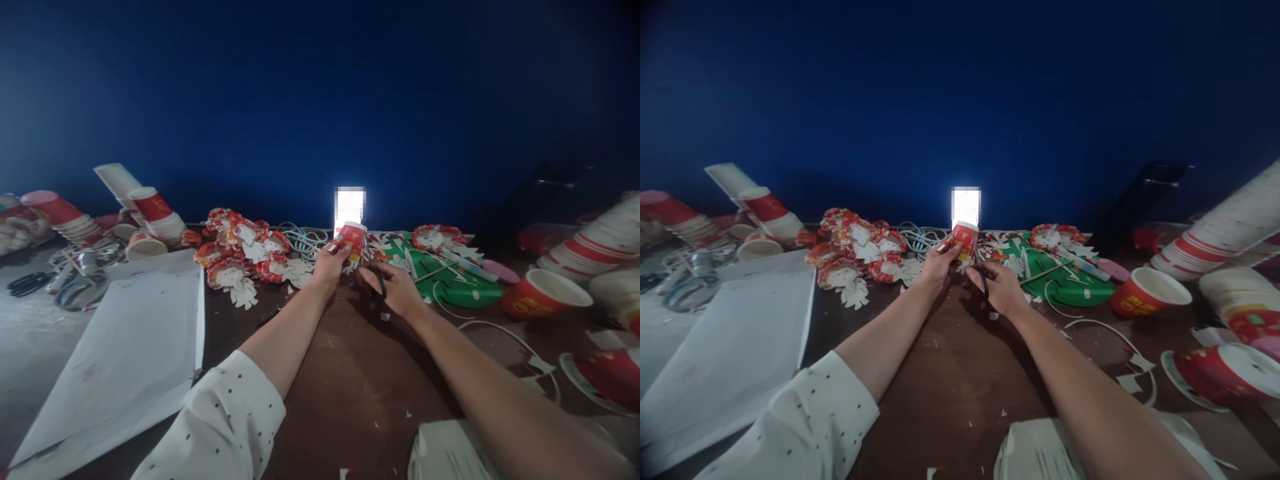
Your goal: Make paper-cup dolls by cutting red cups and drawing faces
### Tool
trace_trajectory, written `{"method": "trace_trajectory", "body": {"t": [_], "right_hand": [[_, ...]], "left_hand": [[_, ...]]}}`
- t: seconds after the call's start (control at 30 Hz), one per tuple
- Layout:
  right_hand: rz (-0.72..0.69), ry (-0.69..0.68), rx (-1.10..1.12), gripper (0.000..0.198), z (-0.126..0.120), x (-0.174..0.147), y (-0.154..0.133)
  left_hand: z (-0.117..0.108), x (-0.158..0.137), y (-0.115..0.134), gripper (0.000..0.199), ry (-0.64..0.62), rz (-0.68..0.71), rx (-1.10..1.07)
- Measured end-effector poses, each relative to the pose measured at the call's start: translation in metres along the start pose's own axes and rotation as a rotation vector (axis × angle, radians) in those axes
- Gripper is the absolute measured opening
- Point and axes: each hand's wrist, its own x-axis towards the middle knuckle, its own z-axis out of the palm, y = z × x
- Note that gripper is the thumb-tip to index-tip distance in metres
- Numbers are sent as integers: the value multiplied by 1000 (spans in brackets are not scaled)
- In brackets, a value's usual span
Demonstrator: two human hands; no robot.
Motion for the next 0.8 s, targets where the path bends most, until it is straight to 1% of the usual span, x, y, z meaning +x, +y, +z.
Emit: {"method": "trace_trajectory", "body": {"t": [0.17,0.23,0.43,0.57,0.73,0.8], "right_hand": [[153,-46,26,42,-18,3,-1],[191,-62,31,43,-24,5,0],[193,-149,39,40,-42,7,-1],[234,-259,16,37,-57,7,-3],[230,-269,-5,38,-65,10,2],[217,-302,-25,37,-66,10,3]], "left_hand": [[-9,10,-9,28,-20,47,114],[-10,11,-10,27,-31,59,150],[-10,11,-8,28,-26,28,189],[-10,11,-8,29,-43,-23,163],[-9,8,-4,26,-42,-45,144],[-7,7,-3,25,-49,-48,133]]}}
